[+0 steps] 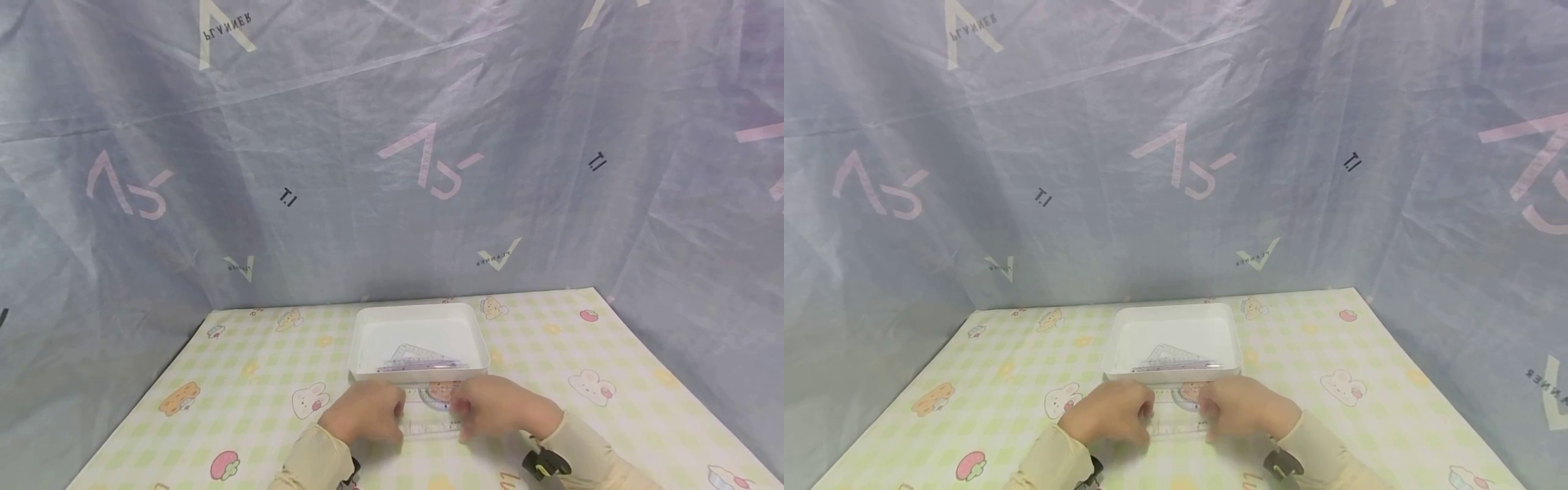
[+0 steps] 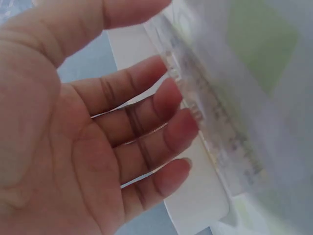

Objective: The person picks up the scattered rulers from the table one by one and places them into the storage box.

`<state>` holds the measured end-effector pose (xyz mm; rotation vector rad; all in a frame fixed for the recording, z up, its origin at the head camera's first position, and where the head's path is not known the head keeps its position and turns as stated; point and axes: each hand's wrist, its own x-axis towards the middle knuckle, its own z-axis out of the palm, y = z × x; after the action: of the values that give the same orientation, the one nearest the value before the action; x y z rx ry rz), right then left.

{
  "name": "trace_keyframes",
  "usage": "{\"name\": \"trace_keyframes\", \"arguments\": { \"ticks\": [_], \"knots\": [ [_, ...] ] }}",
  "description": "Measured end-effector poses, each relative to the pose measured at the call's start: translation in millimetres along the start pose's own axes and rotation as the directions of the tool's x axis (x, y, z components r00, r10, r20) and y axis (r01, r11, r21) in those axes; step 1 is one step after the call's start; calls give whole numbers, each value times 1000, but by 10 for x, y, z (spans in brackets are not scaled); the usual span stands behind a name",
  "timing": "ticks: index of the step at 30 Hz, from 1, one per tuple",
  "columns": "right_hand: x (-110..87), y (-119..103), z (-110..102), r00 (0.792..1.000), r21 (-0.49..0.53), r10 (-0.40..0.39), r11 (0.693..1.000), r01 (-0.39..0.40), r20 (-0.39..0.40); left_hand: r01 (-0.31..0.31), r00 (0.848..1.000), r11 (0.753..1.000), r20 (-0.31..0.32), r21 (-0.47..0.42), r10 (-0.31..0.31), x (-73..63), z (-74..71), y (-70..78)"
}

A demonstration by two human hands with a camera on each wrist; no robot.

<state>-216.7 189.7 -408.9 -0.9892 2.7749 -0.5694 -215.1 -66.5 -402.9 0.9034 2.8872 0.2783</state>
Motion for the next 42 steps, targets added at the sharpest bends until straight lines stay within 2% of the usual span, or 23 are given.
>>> {"name": "trace_keyframes", "arguments": {
  "ticks": [6, 12, 23, 28, 31, 34, 42],
  "knots": [
    [4, 22, -60, 995, -38, -40, 999, 37, -88, -13, 998, 1000, -58, 1, 13, 21, -62, -37],
    [-3, 3, -110, 988, -80, -1, 997, -12, -156, -45, 985, 997, -163, 57, 54, 25, -106, -96],
    [28, -3, -137, 952, -81, -24, 997, -1, -306, -39, 968, 997, -245, 68, 55, 41, -184, -217],
    [49, 6, -120, 936, -75, 0, 997, -29, -352, -30, 940, 995, -335, 97, 61, 52, -171, -240],
    [59, 9, -109, 925, -58, 17, 997, -42, -380, -10, 920, 994, -388, 109, 52, 56, -158, -247],
    [62, 14, -103, 914, -48, 18, 998, -41, -406, 10, 911, 995, -412, 101, 33, 69, -139, -259],
    [64, 27, -114, 891, -31, 32, 998, -51, -453, 101, 904, 995, -421, 25, -81, 110, -102, -297]
  ]
}}
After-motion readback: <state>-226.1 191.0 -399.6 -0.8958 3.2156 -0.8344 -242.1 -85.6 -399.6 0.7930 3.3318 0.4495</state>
